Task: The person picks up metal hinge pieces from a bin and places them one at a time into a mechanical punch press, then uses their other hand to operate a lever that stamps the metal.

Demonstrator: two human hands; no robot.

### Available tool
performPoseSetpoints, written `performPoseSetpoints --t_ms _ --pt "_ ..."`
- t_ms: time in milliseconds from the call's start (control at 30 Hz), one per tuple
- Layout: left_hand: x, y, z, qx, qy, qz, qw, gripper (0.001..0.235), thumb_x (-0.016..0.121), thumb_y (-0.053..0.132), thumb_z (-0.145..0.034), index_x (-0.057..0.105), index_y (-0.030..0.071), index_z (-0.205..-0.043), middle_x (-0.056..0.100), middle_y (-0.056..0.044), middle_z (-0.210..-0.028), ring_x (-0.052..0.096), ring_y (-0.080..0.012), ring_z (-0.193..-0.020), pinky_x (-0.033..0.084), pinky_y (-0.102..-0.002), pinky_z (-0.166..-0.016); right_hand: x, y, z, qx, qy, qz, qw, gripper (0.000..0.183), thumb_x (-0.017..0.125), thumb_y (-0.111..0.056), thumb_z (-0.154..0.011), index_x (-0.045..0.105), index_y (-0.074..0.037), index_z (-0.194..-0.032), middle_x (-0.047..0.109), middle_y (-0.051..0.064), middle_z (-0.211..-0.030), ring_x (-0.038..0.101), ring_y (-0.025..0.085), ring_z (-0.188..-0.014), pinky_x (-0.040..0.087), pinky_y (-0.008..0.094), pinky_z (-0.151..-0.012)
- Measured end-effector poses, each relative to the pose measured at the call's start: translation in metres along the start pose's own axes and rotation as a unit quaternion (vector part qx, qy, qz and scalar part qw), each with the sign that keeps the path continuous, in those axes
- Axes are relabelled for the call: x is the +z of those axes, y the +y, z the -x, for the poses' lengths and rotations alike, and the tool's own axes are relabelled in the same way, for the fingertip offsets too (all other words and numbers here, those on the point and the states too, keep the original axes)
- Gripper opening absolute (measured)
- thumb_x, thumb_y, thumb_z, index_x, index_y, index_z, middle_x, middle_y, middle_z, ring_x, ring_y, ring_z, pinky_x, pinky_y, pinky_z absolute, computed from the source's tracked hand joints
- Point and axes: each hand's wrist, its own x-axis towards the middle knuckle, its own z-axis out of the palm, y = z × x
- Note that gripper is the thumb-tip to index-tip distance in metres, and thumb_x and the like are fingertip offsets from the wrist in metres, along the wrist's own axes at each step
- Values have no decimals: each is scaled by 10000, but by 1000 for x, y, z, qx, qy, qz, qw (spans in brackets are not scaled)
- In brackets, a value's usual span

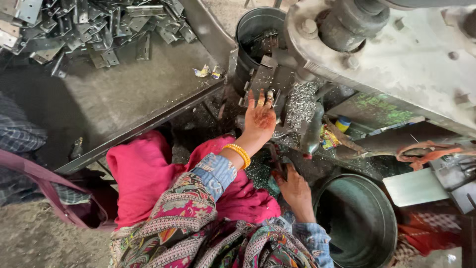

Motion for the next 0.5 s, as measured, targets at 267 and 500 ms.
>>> performPoseSetpoints --t_ms 267,500 --pt "58 4 -4 -40 74 -62 995 424 457 170 -962 574 78 -1359 404 -120 -1597 340 -214 -1509 160 -575 -1233 82 42 5 68 -19 -107 992 452 638 -498 -924 723 -87 -1092 738 267 -983 725 440 -952 546 521 -803" --pt "27 7 -5 -4 -11 -49 999 355 473 172 -965 695 91 -1230 428 -132 -1597 295 -346 -1536 107 -613 -1239 85 58 -4 -7 41 -110 993 375 626 -421 -941 730 -77 -1050 708 269 -937 681 477 -884 518 544 -701"
